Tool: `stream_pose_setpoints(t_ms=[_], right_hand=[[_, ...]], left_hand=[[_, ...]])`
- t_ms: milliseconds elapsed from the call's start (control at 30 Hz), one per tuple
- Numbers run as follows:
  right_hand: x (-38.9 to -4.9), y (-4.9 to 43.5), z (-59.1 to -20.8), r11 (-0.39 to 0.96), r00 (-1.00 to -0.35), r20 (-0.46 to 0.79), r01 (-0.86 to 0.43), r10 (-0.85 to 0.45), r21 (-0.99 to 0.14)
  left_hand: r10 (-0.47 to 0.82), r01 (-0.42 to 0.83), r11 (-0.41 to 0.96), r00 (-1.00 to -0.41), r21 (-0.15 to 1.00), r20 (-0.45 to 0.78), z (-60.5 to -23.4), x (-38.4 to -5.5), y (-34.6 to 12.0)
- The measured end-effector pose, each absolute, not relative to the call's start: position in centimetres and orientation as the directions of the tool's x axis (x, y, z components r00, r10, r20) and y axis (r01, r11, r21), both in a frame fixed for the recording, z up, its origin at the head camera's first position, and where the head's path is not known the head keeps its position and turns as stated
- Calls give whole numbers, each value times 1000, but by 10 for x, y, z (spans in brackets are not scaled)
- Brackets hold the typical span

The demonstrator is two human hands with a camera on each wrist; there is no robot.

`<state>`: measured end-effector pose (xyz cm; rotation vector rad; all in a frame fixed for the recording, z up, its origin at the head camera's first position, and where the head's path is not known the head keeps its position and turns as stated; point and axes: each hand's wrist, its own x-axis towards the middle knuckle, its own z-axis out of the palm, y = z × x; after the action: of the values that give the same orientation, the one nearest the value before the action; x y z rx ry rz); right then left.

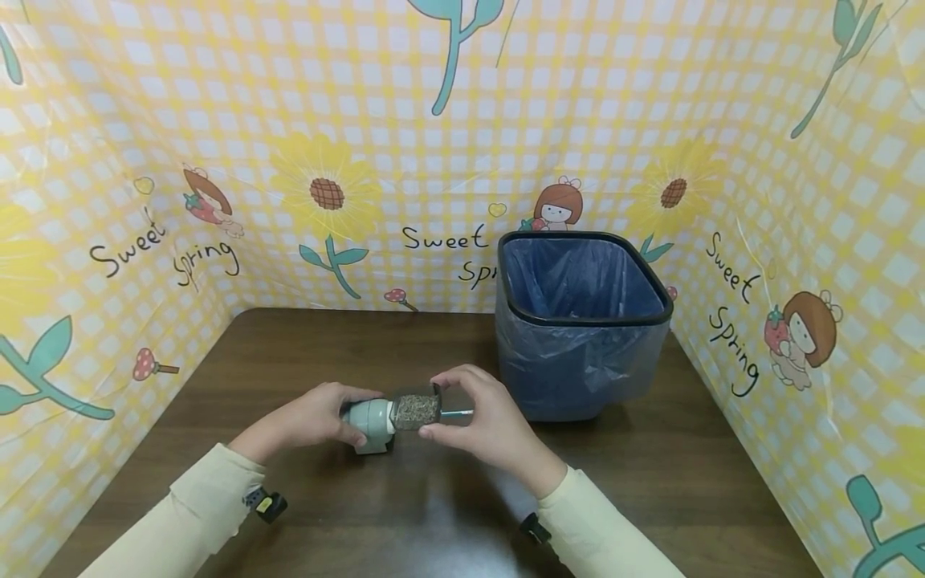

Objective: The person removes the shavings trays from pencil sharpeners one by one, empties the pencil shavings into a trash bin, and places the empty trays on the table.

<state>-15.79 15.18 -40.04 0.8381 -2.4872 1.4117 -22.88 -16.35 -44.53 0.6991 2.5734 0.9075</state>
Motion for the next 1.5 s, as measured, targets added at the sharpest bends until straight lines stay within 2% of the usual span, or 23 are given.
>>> stream_pose_setpoints(t_ms=[500,1500], right_hand=[[-158,156,-388,419,-836,419,-542,-353,-728],[-156,162,-355,468,-826,423,-561,-374,-682]], left_hand=[[542,334,679,-829,654,-139,-444,-227,-163],[549,345,682,-824,644,-140,-442,-228,-163]])
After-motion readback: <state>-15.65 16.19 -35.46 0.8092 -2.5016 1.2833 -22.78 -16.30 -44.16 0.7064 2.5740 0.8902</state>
